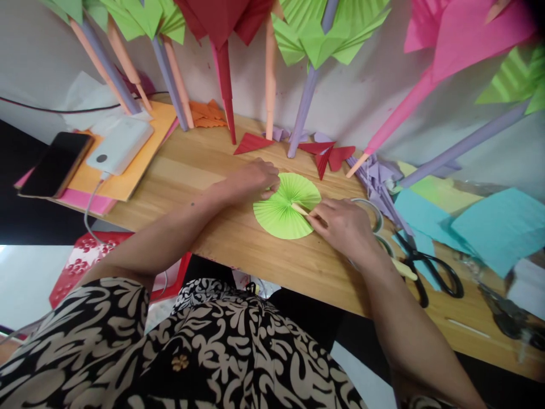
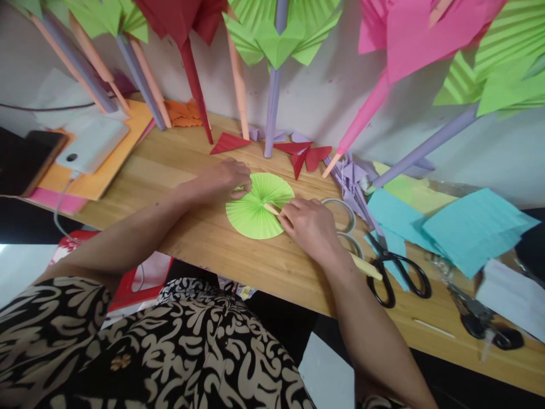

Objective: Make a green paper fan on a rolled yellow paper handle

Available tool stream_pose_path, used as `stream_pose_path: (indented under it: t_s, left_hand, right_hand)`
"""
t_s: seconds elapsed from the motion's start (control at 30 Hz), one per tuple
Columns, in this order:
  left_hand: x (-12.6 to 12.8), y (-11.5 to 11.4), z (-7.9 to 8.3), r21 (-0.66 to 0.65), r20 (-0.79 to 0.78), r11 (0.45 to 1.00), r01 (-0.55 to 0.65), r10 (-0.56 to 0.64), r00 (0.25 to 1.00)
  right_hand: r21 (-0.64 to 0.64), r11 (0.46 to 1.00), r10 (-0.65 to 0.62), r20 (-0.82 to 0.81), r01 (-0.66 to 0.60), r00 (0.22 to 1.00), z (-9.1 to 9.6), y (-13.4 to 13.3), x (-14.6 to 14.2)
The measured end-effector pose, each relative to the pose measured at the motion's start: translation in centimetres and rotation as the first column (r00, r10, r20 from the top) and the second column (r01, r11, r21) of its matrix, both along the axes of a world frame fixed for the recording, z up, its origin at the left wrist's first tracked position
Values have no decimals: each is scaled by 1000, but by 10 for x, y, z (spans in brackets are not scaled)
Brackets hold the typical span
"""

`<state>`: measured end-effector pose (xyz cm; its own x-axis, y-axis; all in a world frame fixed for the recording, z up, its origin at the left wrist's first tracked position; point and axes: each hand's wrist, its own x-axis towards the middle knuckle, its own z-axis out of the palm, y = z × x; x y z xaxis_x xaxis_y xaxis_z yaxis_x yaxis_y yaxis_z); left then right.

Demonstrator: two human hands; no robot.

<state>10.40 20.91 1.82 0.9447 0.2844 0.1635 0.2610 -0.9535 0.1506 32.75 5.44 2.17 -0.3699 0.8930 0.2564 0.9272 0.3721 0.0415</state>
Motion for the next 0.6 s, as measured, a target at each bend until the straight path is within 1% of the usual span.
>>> stream_pose_path:
  t_s: [0.1,0.27,0.4,0.47,0.6]
  left_hand:
    - [-7,6,-1,-26,13,999,-26,27,1000]
    - [-21,24,-8,-23,26,997,-74,75,997]
    - [-29,33,-7,-34,61,993,-116,118,991]
    - [-29,31,-6,-73,92,994,-85,92,991]
    - [-21,19,-3,-142,142,989,31,-10,990]
  right_hand:
    - [7,1000,11,-23,-11,1000,-2,1,1]
    - [0,1000,4,-57,-4,998,-4,1,1]
    - [-12,1000,-11,-67,10,998,-3,1,2]
    - [-19,1000,-17,-66,15,998,-3,1,3]
    - [-20,1000,-19,-62,18,998,-3,1,3]
